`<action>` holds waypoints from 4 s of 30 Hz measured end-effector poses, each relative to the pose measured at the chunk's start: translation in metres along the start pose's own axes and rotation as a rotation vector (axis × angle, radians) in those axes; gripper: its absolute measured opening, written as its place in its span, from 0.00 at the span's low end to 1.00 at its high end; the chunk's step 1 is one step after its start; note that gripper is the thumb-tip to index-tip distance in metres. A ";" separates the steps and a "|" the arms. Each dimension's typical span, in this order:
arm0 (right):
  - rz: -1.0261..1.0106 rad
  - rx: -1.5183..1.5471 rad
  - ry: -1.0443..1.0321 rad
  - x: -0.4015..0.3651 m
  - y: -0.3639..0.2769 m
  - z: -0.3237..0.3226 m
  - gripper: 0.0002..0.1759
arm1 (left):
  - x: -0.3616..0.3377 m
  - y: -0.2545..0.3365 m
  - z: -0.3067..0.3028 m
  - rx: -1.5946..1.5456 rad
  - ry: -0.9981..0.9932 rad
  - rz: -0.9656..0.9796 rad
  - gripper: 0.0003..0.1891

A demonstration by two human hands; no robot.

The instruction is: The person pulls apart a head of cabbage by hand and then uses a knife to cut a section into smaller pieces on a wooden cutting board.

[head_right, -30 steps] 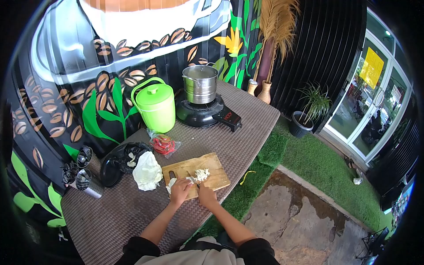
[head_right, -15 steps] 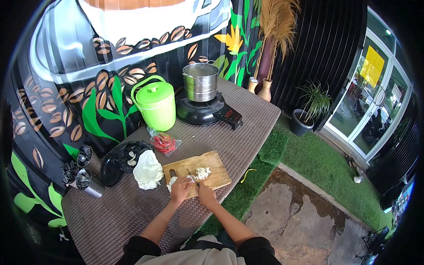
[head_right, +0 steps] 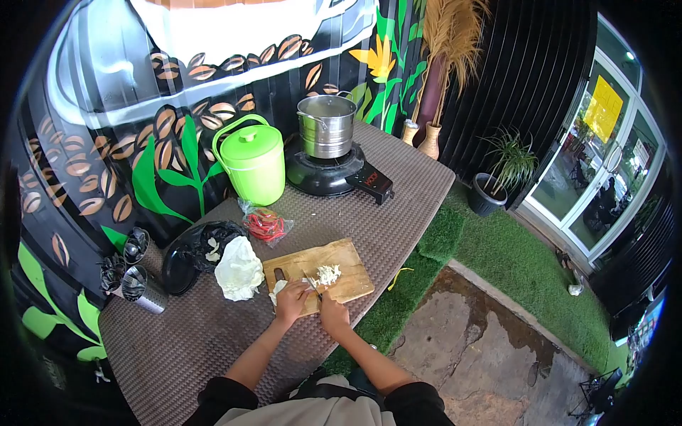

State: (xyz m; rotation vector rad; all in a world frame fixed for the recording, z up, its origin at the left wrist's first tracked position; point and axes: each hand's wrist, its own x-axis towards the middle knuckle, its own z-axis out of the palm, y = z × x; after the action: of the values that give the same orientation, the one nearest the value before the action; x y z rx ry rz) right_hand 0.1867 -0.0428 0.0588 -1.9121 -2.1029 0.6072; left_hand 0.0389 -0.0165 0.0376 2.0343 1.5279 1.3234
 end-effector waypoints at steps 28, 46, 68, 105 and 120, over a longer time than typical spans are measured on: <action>0.029 0.066 -0.031 -0.009 -0.001 -0.007 0.17 | -0.005 -0.004 0.002 0.111 -0.125 0.114 0.09; 0.050 0.078 -0.030 -0.020 -0.004 -0.002 0.15 | -0.012 -0.004 0.001 0.061 -0.100 0.112 0.08; 0.081 0.028 -0.044 0.005 -0.013 0.003 0.17 | -0.005 -0.010 0.001 -0.075 -0.030 0.020 0.07; 0.021 0.090 -0.074 -0.004 -0.009 -0.014 0.19 | -0.006 -0.006 -0.001 -0.027 0.007 -0.029 0.09; 0.059 0.153 -0.158 0.015 -0.002 -0.008 0.19 | -0.004 -0.002 -0.004 -0.055 0.009 -0.059 0.08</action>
State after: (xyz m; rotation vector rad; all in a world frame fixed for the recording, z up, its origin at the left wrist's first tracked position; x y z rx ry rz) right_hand 0.1869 -0.0272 0.0654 -1.9022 -2.0299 0.9313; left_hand 0.0339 -0.0207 0.0364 1.9377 1.5264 1.3383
